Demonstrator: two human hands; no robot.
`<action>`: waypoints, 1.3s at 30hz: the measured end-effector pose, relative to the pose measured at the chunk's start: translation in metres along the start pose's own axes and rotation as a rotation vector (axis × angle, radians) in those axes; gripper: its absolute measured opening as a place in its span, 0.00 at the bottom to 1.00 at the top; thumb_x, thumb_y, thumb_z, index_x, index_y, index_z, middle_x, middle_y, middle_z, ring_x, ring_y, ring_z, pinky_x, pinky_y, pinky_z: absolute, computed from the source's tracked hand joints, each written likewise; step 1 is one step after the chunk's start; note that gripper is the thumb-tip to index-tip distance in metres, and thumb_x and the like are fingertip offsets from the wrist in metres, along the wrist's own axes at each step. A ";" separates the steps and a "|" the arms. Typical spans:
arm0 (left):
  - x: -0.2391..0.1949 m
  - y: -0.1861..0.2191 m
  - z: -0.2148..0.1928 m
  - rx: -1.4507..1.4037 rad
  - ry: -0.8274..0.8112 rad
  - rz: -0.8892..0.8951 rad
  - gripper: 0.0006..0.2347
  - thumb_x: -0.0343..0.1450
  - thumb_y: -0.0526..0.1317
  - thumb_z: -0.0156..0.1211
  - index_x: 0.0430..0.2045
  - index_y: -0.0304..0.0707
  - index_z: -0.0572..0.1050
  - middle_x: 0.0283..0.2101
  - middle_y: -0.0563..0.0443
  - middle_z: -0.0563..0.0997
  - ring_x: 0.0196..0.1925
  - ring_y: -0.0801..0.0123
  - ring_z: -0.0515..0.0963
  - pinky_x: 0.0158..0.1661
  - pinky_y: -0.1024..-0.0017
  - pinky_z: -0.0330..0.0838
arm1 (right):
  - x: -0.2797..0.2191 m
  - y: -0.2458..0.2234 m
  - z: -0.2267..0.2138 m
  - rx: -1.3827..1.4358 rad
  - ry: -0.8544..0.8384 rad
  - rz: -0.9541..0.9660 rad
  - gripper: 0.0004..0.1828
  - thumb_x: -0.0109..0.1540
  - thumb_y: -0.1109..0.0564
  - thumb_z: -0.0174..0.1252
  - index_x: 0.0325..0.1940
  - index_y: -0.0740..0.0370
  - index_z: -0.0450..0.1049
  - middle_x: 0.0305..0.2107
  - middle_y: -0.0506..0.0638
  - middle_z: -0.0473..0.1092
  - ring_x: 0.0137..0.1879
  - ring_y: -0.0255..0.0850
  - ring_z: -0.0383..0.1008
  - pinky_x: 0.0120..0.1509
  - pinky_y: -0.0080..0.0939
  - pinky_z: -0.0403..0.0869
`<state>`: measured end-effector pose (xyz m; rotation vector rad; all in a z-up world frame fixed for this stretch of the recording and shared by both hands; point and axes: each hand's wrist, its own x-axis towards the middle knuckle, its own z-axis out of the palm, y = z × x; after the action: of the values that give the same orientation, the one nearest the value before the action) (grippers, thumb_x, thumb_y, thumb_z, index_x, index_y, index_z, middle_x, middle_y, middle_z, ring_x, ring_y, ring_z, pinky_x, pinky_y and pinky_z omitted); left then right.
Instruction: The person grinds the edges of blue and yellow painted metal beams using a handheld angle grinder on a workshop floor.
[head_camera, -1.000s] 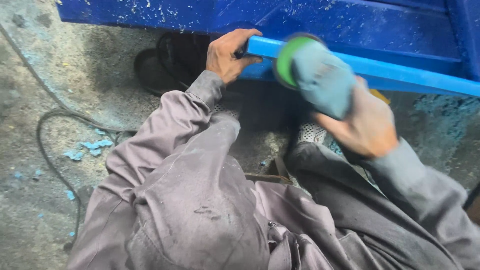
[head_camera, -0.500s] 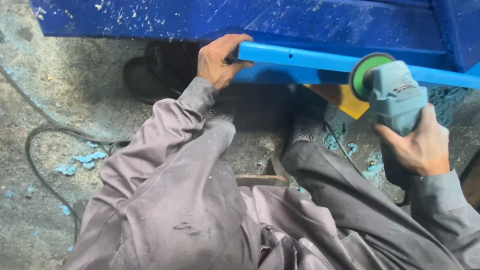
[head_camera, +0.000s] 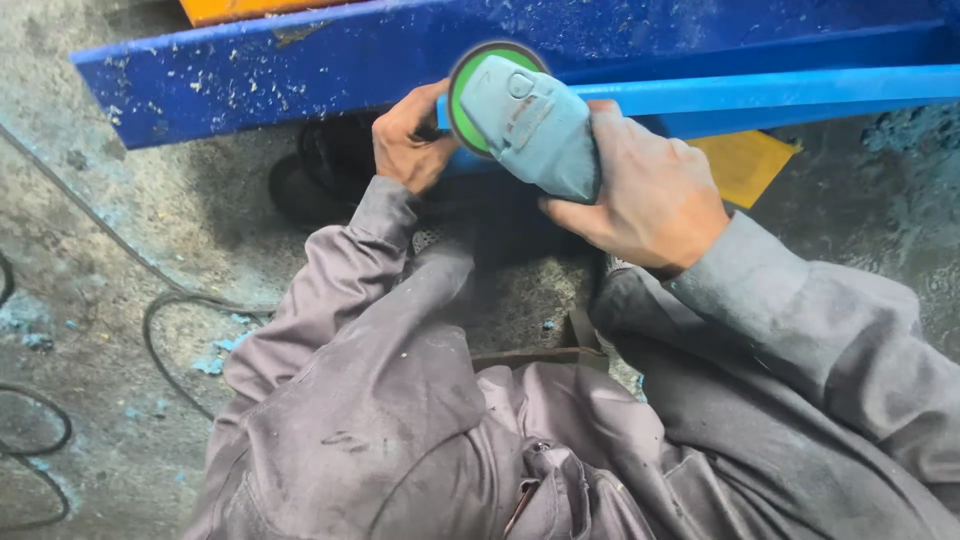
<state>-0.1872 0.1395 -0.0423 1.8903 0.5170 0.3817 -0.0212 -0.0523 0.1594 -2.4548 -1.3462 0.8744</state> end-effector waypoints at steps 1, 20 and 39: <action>0.003 0.007 -0.001 0.071 0.000 -0.068 0.22 0.61 0.34 0.81 0.50 0.38 0.80 0.42 0.50 0.85 0.33 0.69 0.81 0.38 0.73 0.78 | -0.001 0.002 -0.001 0.004 0.001 0.000 0.42 0.57 0.38 0.69 0.63 0.66 0.63 0.39 0.64 0.75 0.44 0.62 0.78 0.45 0.60 0.74; 0.007 0.032 -0.014 0.020 -0.090 -0.093 0.20 0.66 0.28 0.78 0.52 0.34 0.78 0.49 0.46 0.85 0.51 0.68 0.84 0.54 0.71 0.78 | -0.134 0.213 -0.018 -0.124 0.144 0.493 0.41 0.58 0.36 0.72 0.60 0.69 0.66 0.42 0.69 0.74 0.45 0.66 0.78 0.50 0.60 0.76; -0.046 0.102 -0.097 0.825 -0.033 -0.349 0.15 0.80 0.41 0.57 0.61 0.35 0.71 0.58 0.33 0.79 0.60 0.51 0.80 0.61 0.61 0.70 | -0.175 0.196 -0.008 0.066 0.484 0.434 0.43 0.56 0.41 0.75 0.59 0.73 0.64 0.40 0.69 0.73 0.43 0.66 0.78 0.46 0.59 0.76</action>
<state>-0.2566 0.1599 0.0872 2.5113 1.0774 -0.1288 0.0488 -0.3051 0.1488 -2.7059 -0.6257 0.3406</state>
